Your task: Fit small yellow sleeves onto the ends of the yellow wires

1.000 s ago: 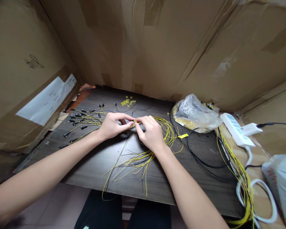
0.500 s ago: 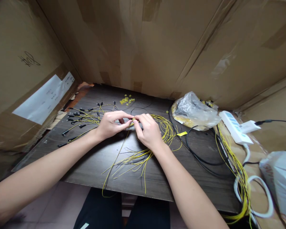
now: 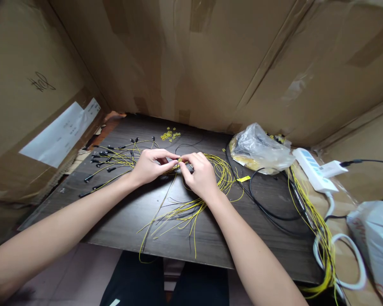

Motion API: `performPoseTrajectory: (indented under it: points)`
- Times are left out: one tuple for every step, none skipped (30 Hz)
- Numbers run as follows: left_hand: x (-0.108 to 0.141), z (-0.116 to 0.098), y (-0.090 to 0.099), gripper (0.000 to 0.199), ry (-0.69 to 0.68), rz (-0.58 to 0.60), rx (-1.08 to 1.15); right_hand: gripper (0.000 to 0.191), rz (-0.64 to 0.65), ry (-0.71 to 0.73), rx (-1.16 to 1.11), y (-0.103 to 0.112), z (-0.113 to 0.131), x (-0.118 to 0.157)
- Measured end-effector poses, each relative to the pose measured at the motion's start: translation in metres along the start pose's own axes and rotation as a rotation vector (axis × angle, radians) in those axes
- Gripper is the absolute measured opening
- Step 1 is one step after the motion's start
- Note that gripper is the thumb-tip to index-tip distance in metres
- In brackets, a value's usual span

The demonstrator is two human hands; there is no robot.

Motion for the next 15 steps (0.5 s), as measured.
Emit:
performPoseTrajectory:
  points:
    - [-0.0001, -0.0004, 0.0002, 0.015, -0.021, 0.006, -0.007, 0.005, -0.002, -0.003, -0.005, 0.0002, -0.0002, -0.0002]
    - [-0.0003, -0.0008, 0.0004, 0.015, -0.044, 0.009, -0.016, 0.005, -0.001, -0.007, -0.009, 0.0003, -0.0003, -0.0003]
    - [-0.0004, -0.0011, 0.0006, 0.015, -0.066, 0.009, -0.026, 0.005, 0.001, -0.009, -0.010, 0.0002, -0.0002, -0.0004]
    - [-0.0004, -0.0014, 0.0008, 0.015, -0.087, 0.007, -0.036, 0.006, 0.002, -0.009, -0.010, 0.0002, -0.0001, -0.0005]
    - [-0.0004, -0.0016, 0.0010, 0.014, -0.107, 0.003, -0.046, 0.006, 0.003, -0.008, -0.009, 0.0001, 0.0000, -0.0005]
    - [-0.0004, -0.0017, 0.0011, 0.014, -0.125, -0.001, -0.055, 0.007, 0.003, -0.007, -0.006, 0.0001, 0.0001, -0.0005]
    - [-0.0003, -0.0018, 0.0010, 0.014, -0.141, -0.004, -0.061, 0.008, 0.002, -0.005, -0.002, 0.0000, 0.0002, -0.0004]
    - [-0.0001, -0.0019, 0.0007, 0.015, -0.153, -0.005, -0.063, 0.008, 0.001, -0.003, 0.004, 0.0000, 0.0001, -0.0003]
    - [0.0002, -0.0018, 0.0004, 0.015, -0.160, -0.006, -0.061, 0.008, 0.002, 0.003, 0.011, -0.0002, 0.0001, -0.0001]
    - [0.0005, -0.0017, 0.0001, 0.015, -0.163, -0.005, -0.058, 0.008, 0.005, 0.011, 0.020, -0.0004, 0.0001, 0.0001]
    - [0.0008, -0.0015, -0.0003, 0.015, -0.161, -0.003, -0.056, 0.008, 0.009, 0.021, 0.030, -0.0007, 0.0002, 0.0003]
    - [0.0011, -0.0012, -0.0007, 0.015, -0.155, -0.001, -0.055, 0.008, 0.010, 0.031, 0.038, -0.0010, 0.0003, 0.0006]
    - [0.0014, -0.0009, -0.0011, 0.015, -0.147, 0.003, -0.057, 0.007, 0.009, 0.038, 0.044, -0.0011, 0.0005, 0.0007]
    - [0.0016, -0.0006, -0.0015, 0.015, -0.136, 0.009, -0.061, 0.007, 0.005, 0.039, 0.048, -0.0011, 0.0006, 0.0008]
    - [0.0017, -0.0004, -0.0018, 0.015, -0.124, 0.014, -0.065, 0.006, -0.002, 0.035, 0.050, -0.0010, 0.0006, 0.0009]
Point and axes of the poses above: each hand's wrist, its own x-axis away from the middle knuckle, its own y-axis out of the back of the hand, z = x × y, the point moved 4 cm from there along -x, towards the middle knuckle, and after that the axes turned 15 degrees about -z, right-handed, at the moved point
